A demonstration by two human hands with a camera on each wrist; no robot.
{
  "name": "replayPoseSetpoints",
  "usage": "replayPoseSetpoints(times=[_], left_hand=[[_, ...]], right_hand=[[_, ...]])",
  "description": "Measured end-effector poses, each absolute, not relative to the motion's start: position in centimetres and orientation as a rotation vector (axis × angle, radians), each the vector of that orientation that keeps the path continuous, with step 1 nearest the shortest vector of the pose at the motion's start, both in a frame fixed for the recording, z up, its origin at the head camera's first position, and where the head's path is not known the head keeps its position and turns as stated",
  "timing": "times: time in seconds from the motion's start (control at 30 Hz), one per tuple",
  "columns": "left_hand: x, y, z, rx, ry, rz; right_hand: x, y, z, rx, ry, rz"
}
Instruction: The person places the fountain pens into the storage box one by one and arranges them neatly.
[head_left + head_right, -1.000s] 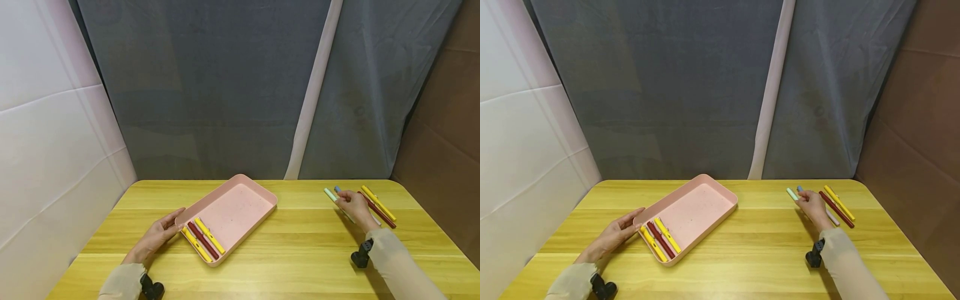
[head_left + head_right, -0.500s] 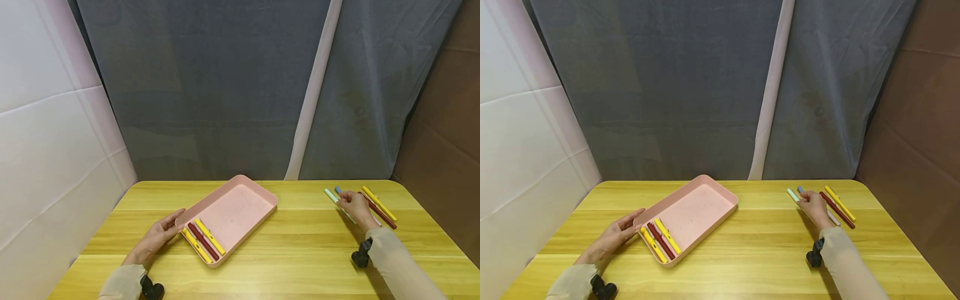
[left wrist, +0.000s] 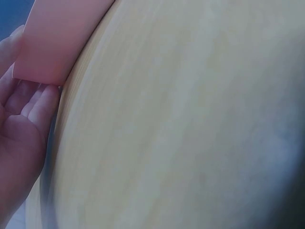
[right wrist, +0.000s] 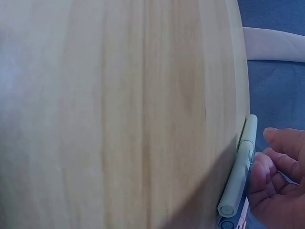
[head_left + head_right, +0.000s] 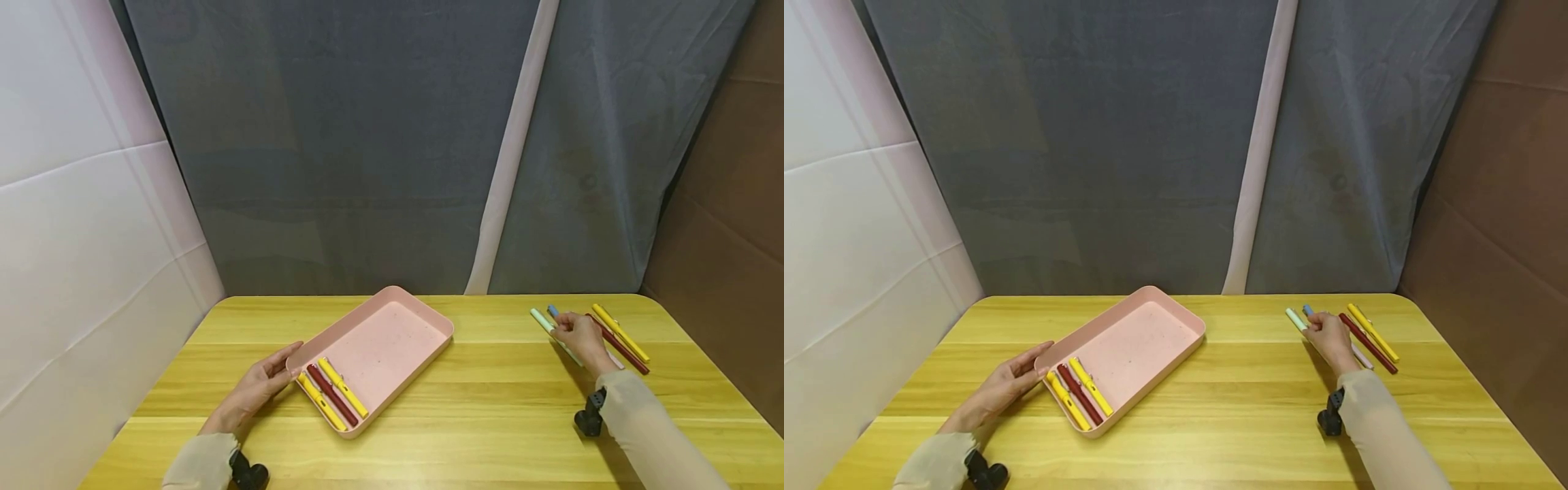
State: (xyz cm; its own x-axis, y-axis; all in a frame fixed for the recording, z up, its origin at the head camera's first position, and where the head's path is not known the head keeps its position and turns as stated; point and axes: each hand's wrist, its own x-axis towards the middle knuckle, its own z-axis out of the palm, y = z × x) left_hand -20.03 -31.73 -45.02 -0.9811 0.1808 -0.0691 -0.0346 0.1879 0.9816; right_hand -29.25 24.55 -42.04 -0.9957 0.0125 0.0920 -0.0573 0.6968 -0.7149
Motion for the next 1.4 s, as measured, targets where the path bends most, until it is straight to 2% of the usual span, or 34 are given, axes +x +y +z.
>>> replayPoseSetpoints(times=[0.77, 1.4], left_hand=[[-20.10, -31.99, -45.18, 0.065, 2.270, 1.889], [-20.08, -31.95, -45.18, 0.135, 2.294, 1.906]], right_hand=[[-29.66, 24.26, -42.45, 0.047, -2.839, 0.979], [-29.61, 23.88, -42.35, 0.056, -2.858, 0.943]])
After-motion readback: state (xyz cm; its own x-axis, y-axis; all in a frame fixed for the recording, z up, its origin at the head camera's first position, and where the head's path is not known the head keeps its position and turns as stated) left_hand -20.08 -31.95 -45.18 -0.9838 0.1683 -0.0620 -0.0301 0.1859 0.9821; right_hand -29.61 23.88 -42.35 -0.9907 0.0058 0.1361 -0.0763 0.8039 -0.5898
